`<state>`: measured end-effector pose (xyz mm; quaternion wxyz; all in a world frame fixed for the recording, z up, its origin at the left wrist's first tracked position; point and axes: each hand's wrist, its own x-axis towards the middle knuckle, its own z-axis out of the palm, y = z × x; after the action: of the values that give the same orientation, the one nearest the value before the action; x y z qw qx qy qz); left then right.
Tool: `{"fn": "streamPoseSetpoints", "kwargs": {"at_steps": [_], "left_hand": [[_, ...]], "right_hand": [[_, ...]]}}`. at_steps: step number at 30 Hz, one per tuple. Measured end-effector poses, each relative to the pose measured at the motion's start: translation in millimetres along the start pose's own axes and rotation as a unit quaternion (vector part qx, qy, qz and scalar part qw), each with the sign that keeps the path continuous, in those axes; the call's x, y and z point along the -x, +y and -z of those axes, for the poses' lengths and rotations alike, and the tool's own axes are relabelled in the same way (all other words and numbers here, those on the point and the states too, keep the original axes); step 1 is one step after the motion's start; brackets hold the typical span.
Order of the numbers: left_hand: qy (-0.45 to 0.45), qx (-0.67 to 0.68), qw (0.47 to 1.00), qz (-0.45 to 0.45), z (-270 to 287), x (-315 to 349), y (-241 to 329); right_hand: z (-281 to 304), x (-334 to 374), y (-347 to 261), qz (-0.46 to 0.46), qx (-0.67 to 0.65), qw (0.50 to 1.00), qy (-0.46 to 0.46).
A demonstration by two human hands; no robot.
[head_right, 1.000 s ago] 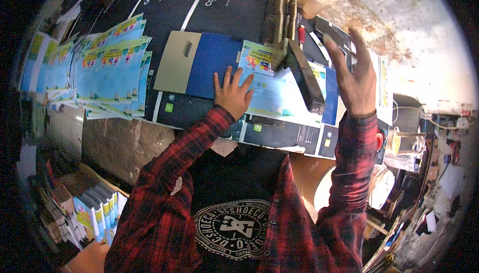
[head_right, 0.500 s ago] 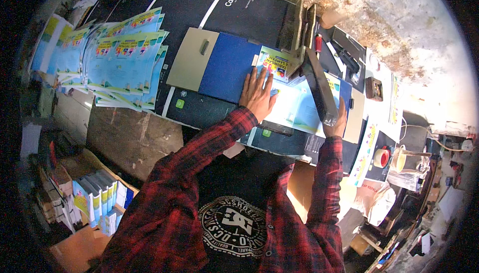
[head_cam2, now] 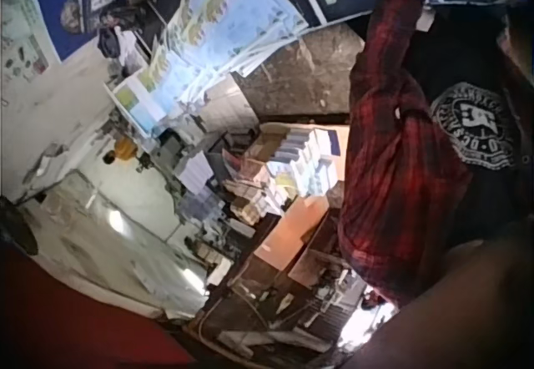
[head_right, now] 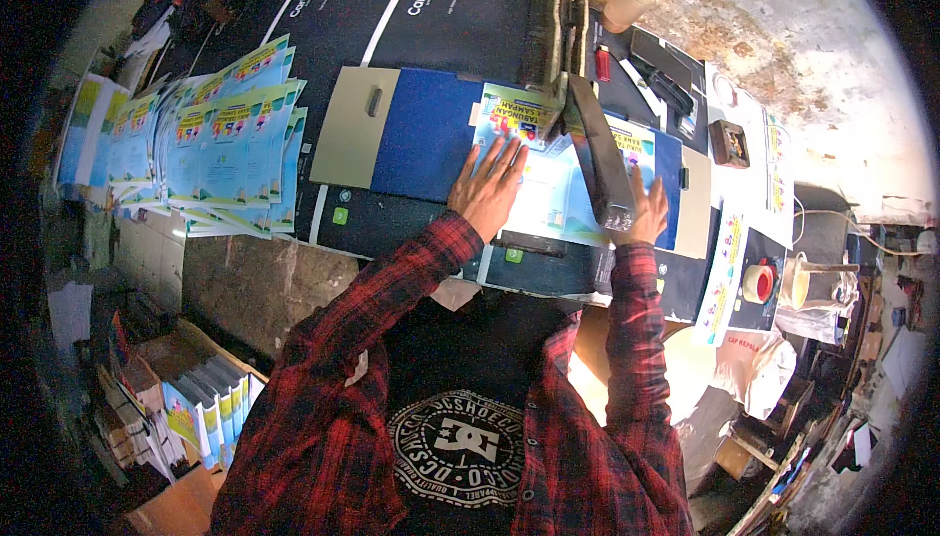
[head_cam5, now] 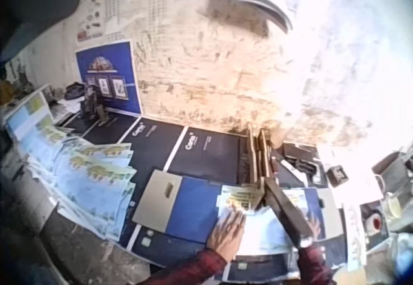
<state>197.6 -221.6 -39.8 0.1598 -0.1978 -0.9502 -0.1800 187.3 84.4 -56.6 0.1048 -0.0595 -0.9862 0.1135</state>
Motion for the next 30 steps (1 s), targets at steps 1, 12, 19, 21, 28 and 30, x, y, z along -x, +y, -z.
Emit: {"fn": "streamPoseSetpoints", "kwargs": {"at_steps": [1, 12, 19, 21, 28, 30], "left_hand": [[-0.012, 0.012, 1.000, 0.002, -5, 4, -2], [-0.031, 0.052, 0.998, 0.017, 5, 8, -1], [-0.025, 0.057, 0.998, 0.010, 2, 5, 4], [-0.037, 0.057, 0.998, 0.010, 6, 3, 2], [-0.053, 0.020, 0.998, 0.019, 9, 2, -1], [-0.049, 0.023, 0.998, 0.016, 10, 1, -1]], "right_hand": [[4, 3, -16, 0.036, 0.055, 0.997, 0.047], [29, 32, -92, 0.020, -0.031, 0.995, -0.088], [46, -9, 27, -0.033, -0.010, 0.996, -0.085], [105, -51, -32, -0.023, -0.163, 0.986, 0.017], [206, -54, -214, 0.451, 0.104, 0.886, -0.015], [186, -34, -216, 0.302, 0.003, 0.945, -0.124]]}}
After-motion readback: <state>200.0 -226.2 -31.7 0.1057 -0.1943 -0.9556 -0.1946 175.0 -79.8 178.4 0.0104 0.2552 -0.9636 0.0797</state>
